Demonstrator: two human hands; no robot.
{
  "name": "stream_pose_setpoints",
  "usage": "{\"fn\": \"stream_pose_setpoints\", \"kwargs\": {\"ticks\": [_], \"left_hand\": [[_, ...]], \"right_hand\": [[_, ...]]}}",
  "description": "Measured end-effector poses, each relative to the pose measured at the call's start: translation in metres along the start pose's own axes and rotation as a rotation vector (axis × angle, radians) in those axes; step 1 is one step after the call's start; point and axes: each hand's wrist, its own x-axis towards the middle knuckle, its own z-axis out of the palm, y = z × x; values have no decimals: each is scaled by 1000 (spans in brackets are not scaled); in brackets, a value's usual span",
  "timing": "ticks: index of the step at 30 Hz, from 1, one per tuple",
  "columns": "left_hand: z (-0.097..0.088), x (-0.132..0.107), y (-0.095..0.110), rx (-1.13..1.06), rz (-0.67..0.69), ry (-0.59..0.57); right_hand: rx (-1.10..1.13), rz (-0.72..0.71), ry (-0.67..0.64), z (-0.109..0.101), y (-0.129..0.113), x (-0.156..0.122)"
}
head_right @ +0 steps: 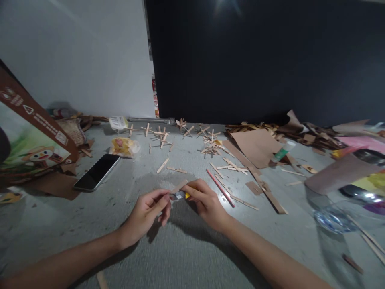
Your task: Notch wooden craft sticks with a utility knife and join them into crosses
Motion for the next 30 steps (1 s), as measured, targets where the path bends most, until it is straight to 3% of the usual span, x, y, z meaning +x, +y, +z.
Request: {"fn": "stream_pose_setpoints", "kwargs": {"ticks": [21, 30], "left_hand": [[3, 1, -1, 32, 34, -6], [2, 3, -4, -19, -19, -35]], "right_hand": [[8, -15, -30, 1, 0, 3], [15, 8, -27, -1, 3, 4]]}}
